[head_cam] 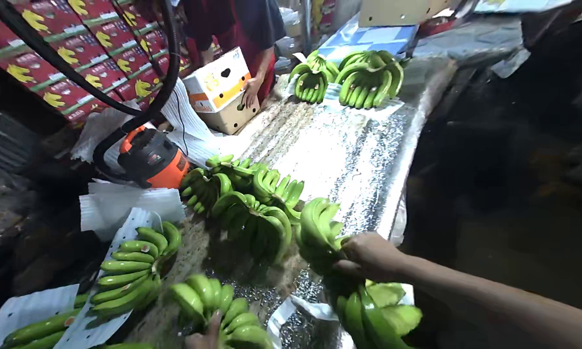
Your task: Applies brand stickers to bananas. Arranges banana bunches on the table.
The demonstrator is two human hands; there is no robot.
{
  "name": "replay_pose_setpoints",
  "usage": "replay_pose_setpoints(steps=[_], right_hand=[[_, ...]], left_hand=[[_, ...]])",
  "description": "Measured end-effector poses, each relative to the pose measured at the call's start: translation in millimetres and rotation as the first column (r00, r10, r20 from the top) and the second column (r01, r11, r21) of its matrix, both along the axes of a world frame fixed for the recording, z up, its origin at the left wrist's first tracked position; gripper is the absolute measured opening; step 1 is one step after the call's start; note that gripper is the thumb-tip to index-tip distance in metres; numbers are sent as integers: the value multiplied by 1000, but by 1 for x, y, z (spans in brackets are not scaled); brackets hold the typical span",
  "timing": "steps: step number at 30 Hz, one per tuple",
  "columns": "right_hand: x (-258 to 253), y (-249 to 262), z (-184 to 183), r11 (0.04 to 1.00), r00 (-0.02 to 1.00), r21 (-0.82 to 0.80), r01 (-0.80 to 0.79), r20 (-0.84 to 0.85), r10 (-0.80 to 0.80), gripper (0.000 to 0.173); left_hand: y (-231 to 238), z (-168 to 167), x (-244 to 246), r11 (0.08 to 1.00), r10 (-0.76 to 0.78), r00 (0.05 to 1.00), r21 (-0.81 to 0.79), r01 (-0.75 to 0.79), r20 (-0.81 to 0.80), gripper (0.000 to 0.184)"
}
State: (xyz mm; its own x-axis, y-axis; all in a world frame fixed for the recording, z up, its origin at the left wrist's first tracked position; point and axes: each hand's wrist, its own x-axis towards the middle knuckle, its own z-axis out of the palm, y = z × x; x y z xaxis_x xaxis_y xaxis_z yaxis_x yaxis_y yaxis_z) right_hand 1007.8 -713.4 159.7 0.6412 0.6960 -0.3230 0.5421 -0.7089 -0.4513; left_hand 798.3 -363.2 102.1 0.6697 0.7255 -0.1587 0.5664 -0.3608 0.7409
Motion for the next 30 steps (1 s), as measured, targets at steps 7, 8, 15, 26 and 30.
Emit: replay_pose_setpoints(steps=[7,8,15,26,30], right_hand=[[93,-14,-35,945,973,-236,228,89,-213,56],[102,-13,-48,943,970,-230,240,81,-228,53],[132,-93,-102,831,824,118,544,-262,-502,61],[-66,-191,-46,249,457,405,880,-866,-203,35],[-84,-150,-34,196,437,410,890,-891,-120,39]], left_hand=[[-139,-9,117,963,117,971,-264,-59,208,36],[-160,-17,131,950,150,971,-299,-89,188,38],[-215,-52,171,918,278,957,-315,-240,82,44],[-261,14,116,749,-662,737,120,651,137,20],[-294,45,105,470,-878,381,370,801,289,12]])
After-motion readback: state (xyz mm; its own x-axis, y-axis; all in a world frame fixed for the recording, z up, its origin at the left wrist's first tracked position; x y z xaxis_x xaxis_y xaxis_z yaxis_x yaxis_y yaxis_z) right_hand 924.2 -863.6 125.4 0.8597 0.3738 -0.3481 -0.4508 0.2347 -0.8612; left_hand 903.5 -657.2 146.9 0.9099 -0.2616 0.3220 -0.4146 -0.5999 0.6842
